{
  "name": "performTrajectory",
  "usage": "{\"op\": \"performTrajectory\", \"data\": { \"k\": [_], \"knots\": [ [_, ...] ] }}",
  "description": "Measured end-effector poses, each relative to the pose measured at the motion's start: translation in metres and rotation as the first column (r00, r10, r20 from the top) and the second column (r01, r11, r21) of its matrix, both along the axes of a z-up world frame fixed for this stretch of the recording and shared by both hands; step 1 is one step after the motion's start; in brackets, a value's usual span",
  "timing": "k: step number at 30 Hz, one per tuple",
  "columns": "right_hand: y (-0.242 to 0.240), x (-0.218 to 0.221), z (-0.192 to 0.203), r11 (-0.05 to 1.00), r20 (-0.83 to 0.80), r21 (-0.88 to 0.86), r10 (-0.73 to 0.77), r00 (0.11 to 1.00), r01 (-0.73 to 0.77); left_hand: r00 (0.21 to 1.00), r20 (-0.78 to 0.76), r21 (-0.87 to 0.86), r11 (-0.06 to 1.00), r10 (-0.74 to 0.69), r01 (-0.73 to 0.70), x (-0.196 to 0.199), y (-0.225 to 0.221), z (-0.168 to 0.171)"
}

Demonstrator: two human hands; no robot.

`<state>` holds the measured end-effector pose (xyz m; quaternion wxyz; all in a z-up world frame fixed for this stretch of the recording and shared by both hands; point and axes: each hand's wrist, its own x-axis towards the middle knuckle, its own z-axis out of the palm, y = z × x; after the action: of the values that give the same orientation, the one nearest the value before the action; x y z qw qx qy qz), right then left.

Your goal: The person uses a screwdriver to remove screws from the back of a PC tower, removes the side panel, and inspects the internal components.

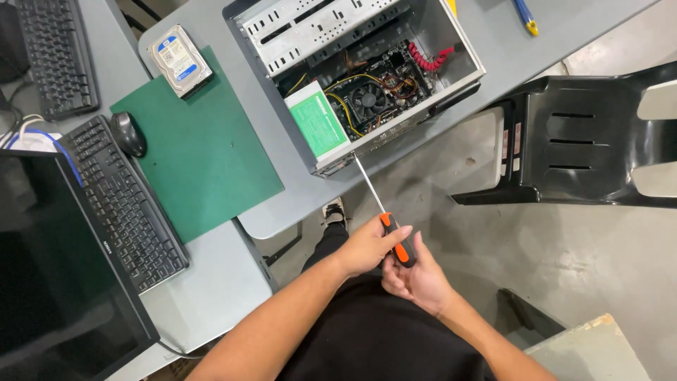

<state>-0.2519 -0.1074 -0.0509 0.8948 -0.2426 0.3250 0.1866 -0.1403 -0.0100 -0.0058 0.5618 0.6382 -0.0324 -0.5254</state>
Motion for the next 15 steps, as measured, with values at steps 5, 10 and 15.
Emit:
{"op": "performTrajectory", "data": {
  "k": [5, 10, 15],
  "knots": [
    [0.006, -0.002, -0.009, 0.988, 0.058, -0.088, -0.123, 0.991, 0.128, 0.999, -0.036, -0.086, 0.996, 0.027, -0.03, -0.005, 0.001, -0.021],
    [-0.001, 0.001, -0.003, 0.211, -0.22, -0.946, 0.144, 0.965, -0.247, 0.984, 0.153, 0.215, 0.975, -0.09, 0.056, 0.004, -0.005, -0.019],
    [0.003, -0.008, -0.01, 0.842, 0.135, -0.538, 0.122, 0.983, -0.03, 0.993, 0.114, 0.161, 0.987, -0.04, 0.021, 0.005, -0.002, -0.025]
  ]
}}
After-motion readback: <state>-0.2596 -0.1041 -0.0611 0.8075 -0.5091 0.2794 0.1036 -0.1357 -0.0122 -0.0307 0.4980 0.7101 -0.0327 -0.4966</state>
